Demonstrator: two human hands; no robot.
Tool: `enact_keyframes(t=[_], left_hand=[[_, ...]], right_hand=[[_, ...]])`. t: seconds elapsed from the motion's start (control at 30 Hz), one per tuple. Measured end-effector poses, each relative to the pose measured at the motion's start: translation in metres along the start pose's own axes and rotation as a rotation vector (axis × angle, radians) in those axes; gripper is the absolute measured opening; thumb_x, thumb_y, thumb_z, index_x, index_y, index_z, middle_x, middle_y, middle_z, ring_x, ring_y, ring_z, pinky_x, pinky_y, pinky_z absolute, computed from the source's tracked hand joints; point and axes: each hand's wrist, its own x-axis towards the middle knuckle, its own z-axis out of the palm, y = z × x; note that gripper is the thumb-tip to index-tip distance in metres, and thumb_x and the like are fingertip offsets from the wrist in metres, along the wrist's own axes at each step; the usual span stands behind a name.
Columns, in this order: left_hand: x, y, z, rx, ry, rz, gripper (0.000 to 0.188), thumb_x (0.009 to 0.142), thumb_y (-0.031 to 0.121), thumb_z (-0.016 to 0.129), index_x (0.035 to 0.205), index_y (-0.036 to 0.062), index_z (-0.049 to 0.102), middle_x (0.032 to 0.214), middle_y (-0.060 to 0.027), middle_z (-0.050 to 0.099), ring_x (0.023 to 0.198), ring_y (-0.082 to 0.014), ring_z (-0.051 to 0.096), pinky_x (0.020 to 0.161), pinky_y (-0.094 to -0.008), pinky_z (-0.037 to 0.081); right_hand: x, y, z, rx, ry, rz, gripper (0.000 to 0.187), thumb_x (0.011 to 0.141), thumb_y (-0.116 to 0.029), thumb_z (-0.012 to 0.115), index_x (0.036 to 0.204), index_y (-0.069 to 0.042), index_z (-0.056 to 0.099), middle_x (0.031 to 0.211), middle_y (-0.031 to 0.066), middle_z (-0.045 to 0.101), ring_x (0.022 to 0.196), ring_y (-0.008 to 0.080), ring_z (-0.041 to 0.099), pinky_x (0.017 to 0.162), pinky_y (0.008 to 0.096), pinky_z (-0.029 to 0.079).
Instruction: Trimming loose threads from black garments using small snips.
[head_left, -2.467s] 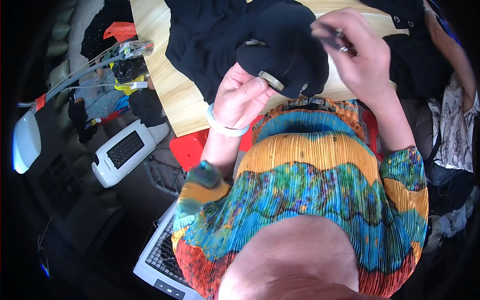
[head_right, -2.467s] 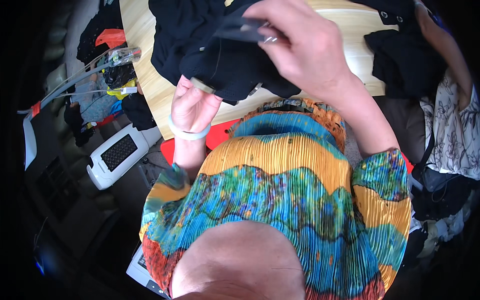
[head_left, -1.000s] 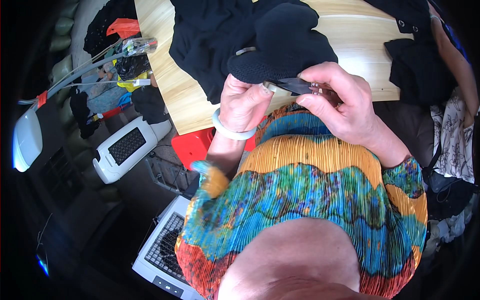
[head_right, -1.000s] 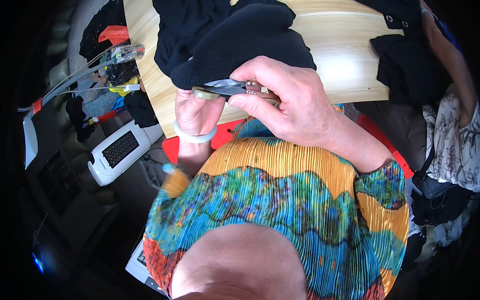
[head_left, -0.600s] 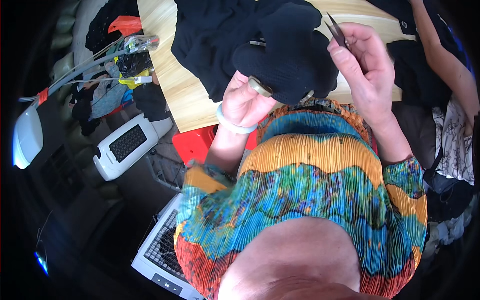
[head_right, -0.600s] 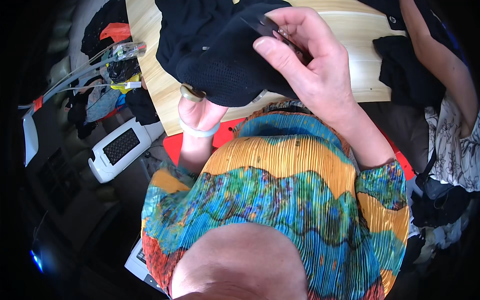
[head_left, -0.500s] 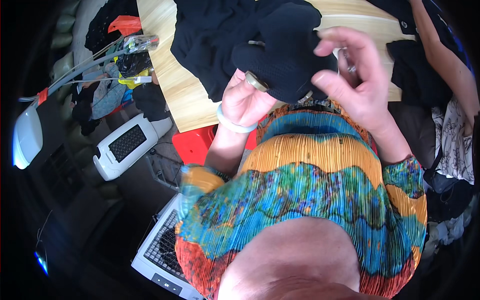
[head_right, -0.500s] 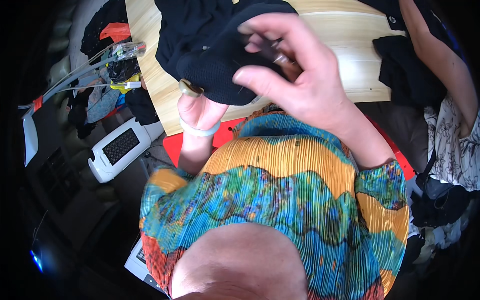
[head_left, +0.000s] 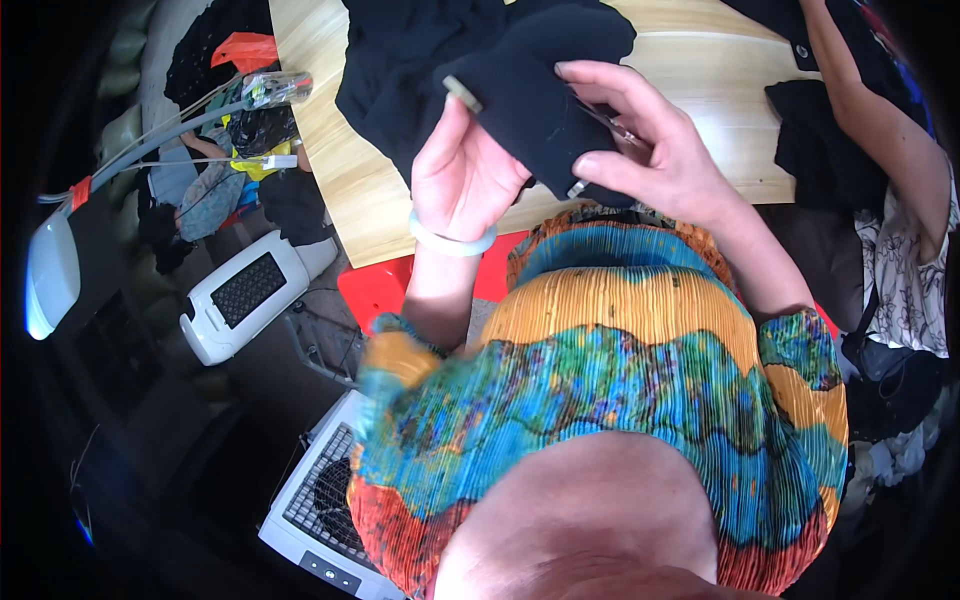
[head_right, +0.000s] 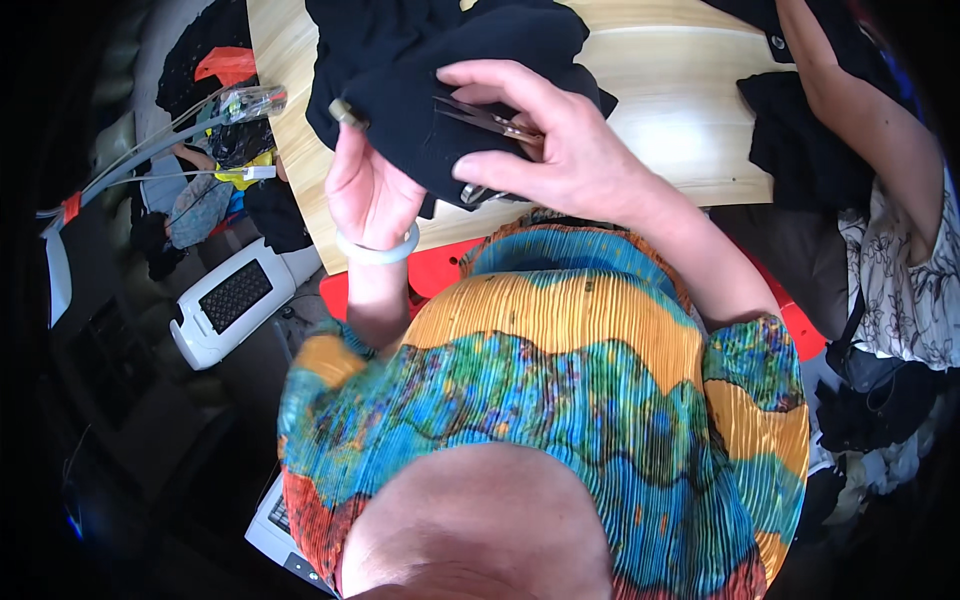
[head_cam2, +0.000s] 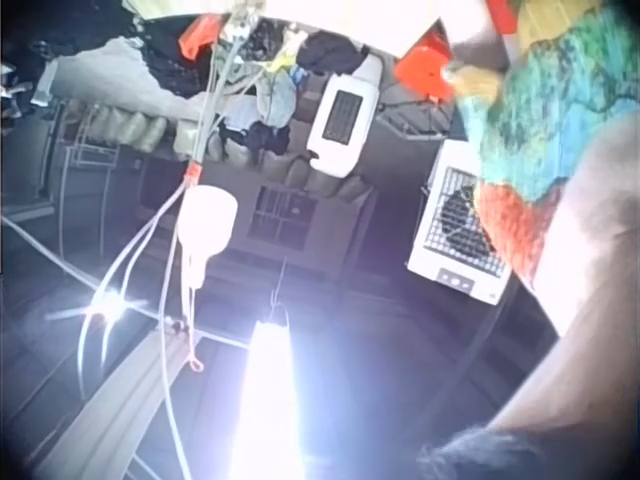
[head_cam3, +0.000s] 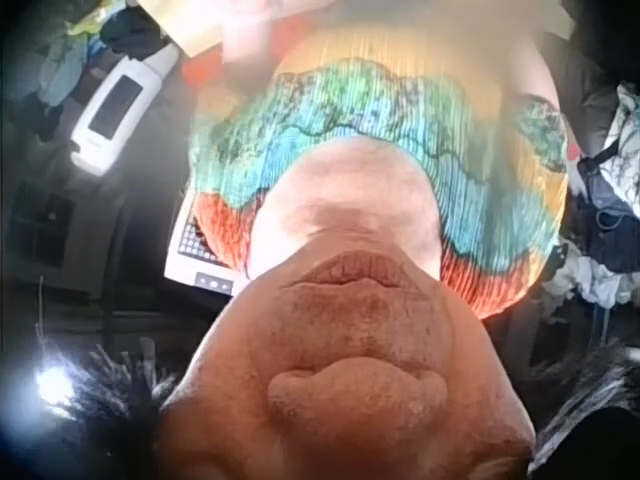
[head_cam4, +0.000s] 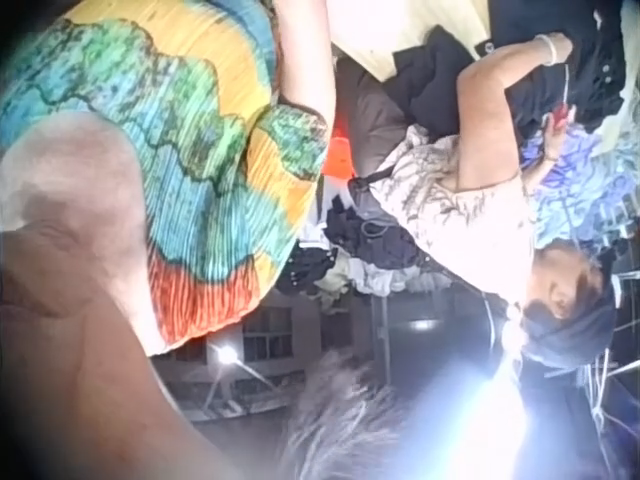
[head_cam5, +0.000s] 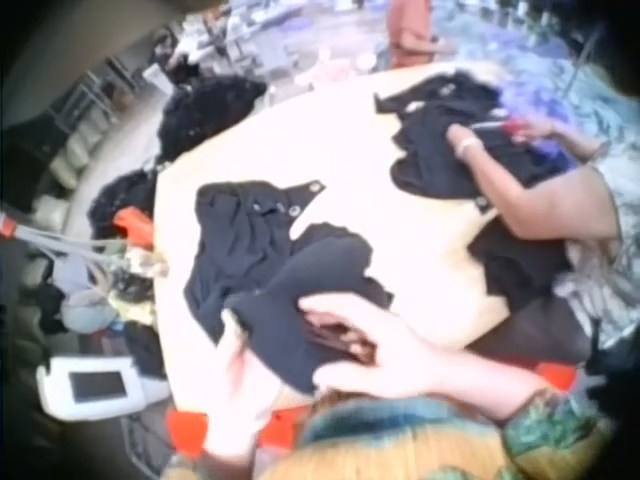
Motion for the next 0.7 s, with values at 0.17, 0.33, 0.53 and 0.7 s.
enact_keyframes(t=[0.17,0.33,0.53,0.7], left_hand=[[0.007,0.001,-0.004,0.216,0.181,0.013,0.036,0.088,0.024,0.032,0.118,0.0037,0.033,0.119,-0.0130,0.040,0.109,-0.0246,0.041,0.089,-0.0387,0.036],[0.007,0.006,-0.014,0.214,0.195,0.010,0.030,0.088,0.024,0.035,0.108,0.0034,0.042,0.108,-0.0118,0.048,0.101,-0.0216,0.047,0.086,-0.0342,0.039],[-0.004,-0.019,-0.019,1.188,0.365,0.345,0.018,0.083,0.012,0.047,0.098,0.0026,0.051,0.089,-0.0028,0.055,0.080,-0.0092,0.051,0.076,-0.0232,0.040],[-0.004,-0.023,-0.017,1.090,0.419,0.228,0.021,0.081,0.005,0.046,0.102,0.0015,0.050,0.090,-0.0028,0.056,0.078,-0.0071,0.052,0.067,-0.0202,0.043]], right_hand=[[0.012,0.001,0.004,-0.332,0.127,-0.279,0.043,0.065,-0.007,0.065,0.105,-0.009,0.051,0.086,0.0085,0.056,0.076,0.0163,0.057,0.066,0.0222,0.047],[0.010,0.011,0.008,-0.358,0.155,-0.174,0.017,0.067,-0.007,0.064,0.080,-0.002,0.055,0.065,0.0047,0.052,0.055,0.0123,0.050,0.049,0.0216,0.040],[0.013,0.010,0.008,-0.371,0.261,-0.061,0.014,0.069,-0.009,0.063,0.077,-0.002,0.055,0.061,0.0058,0.051,0.049,0.0114,0.047,0.046,0.0220,0.038],[0.018,0.003,0.007,-0.301,0.293,-0.016,0.014,0.072,-0.012,0.061,0.079,-0.002,0.056,0.063,0.0024,0.054,0.055,0.0064,0.047,0.052,0.0189,0.039]])
